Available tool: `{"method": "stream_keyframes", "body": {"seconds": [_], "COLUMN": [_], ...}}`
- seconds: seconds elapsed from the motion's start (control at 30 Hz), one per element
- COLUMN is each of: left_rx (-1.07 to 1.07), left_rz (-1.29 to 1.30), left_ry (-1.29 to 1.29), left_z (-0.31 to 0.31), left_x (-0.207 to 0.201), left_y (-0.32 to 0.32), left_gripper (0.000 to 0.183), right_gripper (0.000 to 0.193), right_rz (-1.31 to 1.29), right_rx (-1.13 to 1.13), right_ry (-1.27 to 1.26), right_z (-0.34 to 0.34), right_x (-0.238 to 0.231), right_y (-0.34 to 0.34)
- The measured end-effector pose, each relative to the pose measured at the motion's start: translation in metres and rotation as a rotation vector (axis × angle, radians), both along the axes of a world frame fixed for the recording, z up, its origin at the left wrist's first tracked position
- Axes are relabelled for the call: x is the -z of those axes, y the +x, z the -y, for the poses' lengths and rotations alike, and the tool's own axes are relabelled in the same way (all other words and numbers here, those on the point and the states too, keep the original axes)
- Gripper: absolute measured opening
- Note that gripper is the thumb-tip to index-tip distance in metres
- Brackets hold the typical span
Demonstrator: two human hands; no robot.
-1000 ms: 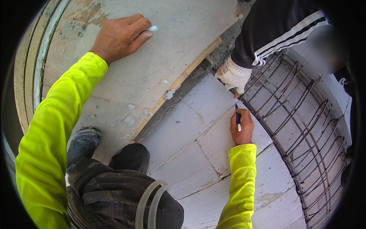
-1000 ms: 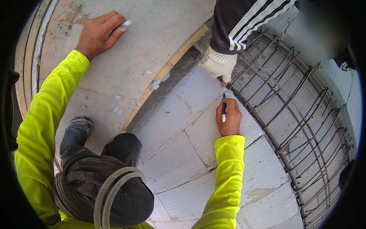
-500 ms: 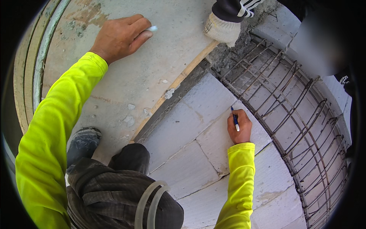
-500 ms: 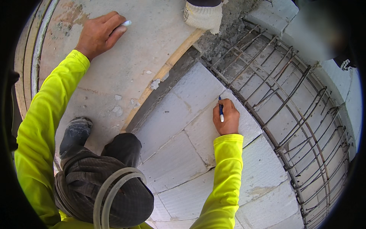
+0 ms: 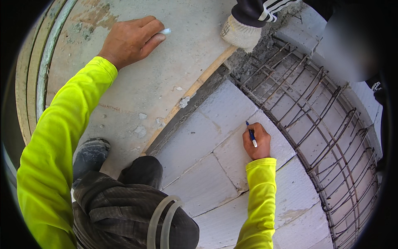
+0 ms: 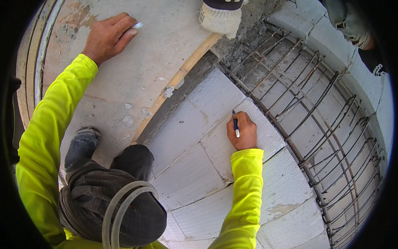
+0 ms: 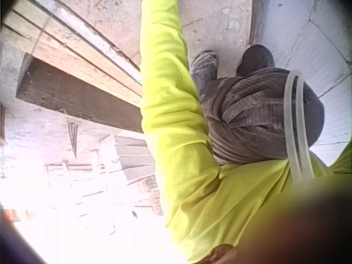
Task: The person uses a spirit level to check a vertical wall section, then retrieves pliers and a wire to secure the level to rebar. Afterward, they use a water level tube to transfer a height reference and mark a point on a block wall with a pen.
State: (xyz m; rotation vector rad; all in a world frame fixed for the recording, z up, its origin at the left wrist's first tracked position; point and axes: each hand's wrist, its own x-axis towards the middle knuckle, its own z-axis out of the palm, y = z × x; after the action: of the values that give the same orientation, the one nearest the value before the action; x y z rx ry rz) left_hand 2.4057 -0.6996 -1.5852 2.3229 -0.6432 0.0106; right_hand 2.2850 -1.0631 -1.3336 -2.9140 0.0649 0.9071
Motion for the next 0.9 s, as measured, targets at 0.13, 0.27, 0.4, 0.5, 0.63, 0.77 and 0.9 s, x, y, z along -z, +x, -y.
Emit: {"method": "stream_keyframes", "body": {"seconds": [0.13,0.27,0.4,0.5,0.63,0.77,0.9], "left_rx": [0.005,0.005,-0.026,-0.033,-0.016,0.013,0.441], "left_rz": [0.009,0.004,-0.007,-0.011,-0.065,-0.095,-0.2], "left_ry": [-0.02,0.0,-0.017,-0.025,-0.013,-0.063,-0.352], "left_z": [-0.001,0.0,0.002,0.003,0.005,0.017,0.04], "left_x": [0.0,-0.002,-0.003,-0.003,-0.014,-0.05,-0.111], "left_y": [0.0,0.001,0.0,0.0,0.003,0.001,-0.057], "left_gripper": [0.014,0.013,0.013,0.013,0.011,0.012,0.014], "right_gripper": [0.011,0.012,0.012,0.012,0.014,0.03,0.028], "right_rz": [0.031,0.108,0.275,0.453,0.569,0.695,0.358], "right_rx": [0.003,0.05,0.484,0.852,1.102,0.937,0.968], "right_ry": [0.0,0.002,-0.005,0.335,0.68,0.753,0.811], "right_z": [0.001,-0.003,-0.03,-0.067,-0.119,-0.143,-0.147], "right_x": [0.0,-0.001,-0.01,-0.016,-0.016,-0.007,-0.023], "right_y": [-0.001,-0.001,-0.014,-0.041,-0.086,-0.121,-0.149]}}
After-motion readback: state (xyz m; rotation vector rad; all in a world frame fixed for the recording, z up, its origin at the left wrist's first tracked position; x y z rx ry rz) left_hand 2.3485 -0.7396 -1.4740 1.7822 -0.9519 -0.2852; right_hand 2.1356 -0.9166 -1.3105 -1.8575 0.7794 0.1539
